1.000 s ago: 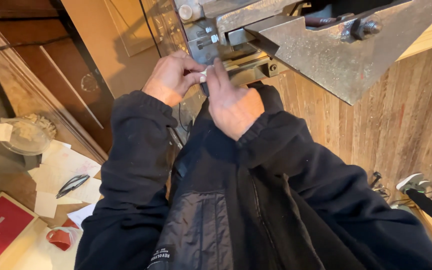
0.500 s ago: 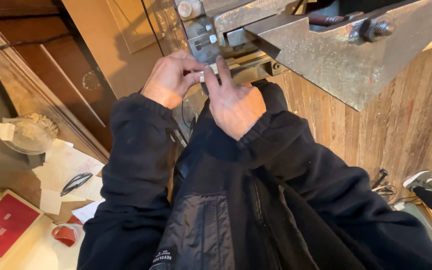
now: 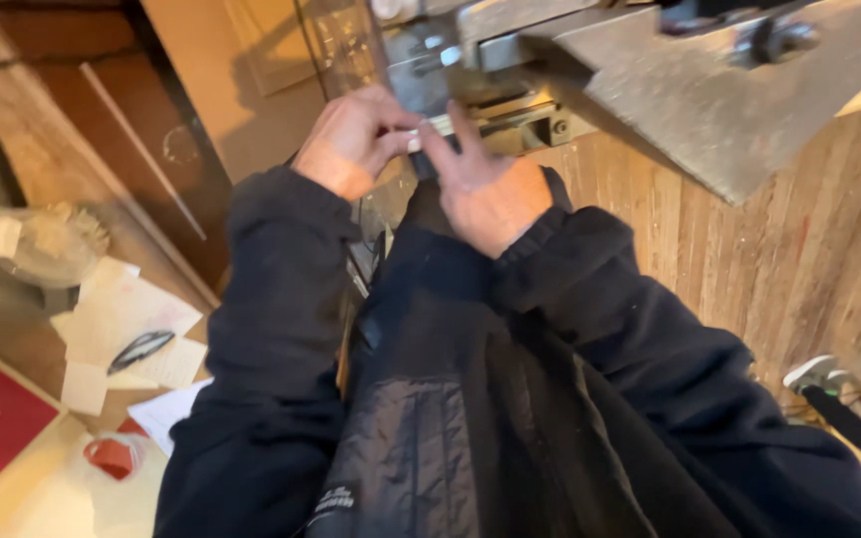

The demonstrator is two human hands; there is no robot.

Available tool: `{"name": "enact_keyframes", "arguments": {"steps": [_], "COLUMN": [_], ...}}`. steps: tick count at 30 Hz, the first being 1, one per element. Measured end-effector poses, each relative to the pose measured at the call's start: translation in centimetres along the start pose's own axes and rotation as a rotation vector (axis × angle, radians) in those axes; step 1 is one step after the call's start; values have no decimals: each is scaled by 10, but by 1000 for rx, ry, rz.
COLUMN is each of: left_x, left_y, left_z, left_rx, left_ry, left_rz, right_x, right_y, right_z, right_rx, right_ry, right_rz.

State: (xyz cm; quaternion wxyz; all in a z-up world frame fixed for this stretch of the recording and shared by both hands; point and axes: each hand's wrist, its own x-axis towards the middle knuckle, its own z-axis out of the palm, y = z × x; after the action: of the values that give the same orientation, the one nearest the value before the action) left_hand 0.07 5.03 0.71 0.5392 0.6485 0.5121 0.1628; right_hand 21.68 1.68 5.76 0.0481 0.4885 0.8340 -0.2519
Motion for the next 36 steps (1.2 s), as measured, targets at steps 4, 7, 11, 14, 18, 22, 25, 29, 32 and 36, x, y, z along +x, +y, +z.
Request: {"name": "enact_keyframes", "arguments": {"steps": [4, 7, 11, 14, 18, 22, 25, 29, 32, 36], "left_x": [-11, -27, -80, -133, -138, -91, -64, -37, -23, -13], "left_y": [1, -2, -34, -91, -151, -159, -139, -130, -136, -142], "left_z": [-2, -13, -36, -13, 40, 111, 135, 145, 153, 156], "left_rx": [40, 62, 36, -258, -1097, -1522, -1697, -1802, -1841, -1840], "left_ry": [52, 121, 311, 576, 756, 812, 797, 791, 800, 814], "left_rz": [33, -2, -23, 21, 280, 504, 674, 850, 901, 927], "right_x": [3, 4, 3, -1, 5, 4, 0, 4, 3, 4], "right_y": [-9, -19, -19, -21, -17, -17, -17, -21, -23, -24], "right_z": [-12, -23, -23, -22, -23, -19, -19, -18, -18, -18], "right_rx": [-69, -70, -99, -118, -110, -139, -172, -162, -167, -168], "right_ry": [-73, -118, -112, -152, -184, -228, -230, -209, -228, -235], "right_rz": [-55, -76, -139, -176, -189, -224, -239, -281, -263, -247]}}
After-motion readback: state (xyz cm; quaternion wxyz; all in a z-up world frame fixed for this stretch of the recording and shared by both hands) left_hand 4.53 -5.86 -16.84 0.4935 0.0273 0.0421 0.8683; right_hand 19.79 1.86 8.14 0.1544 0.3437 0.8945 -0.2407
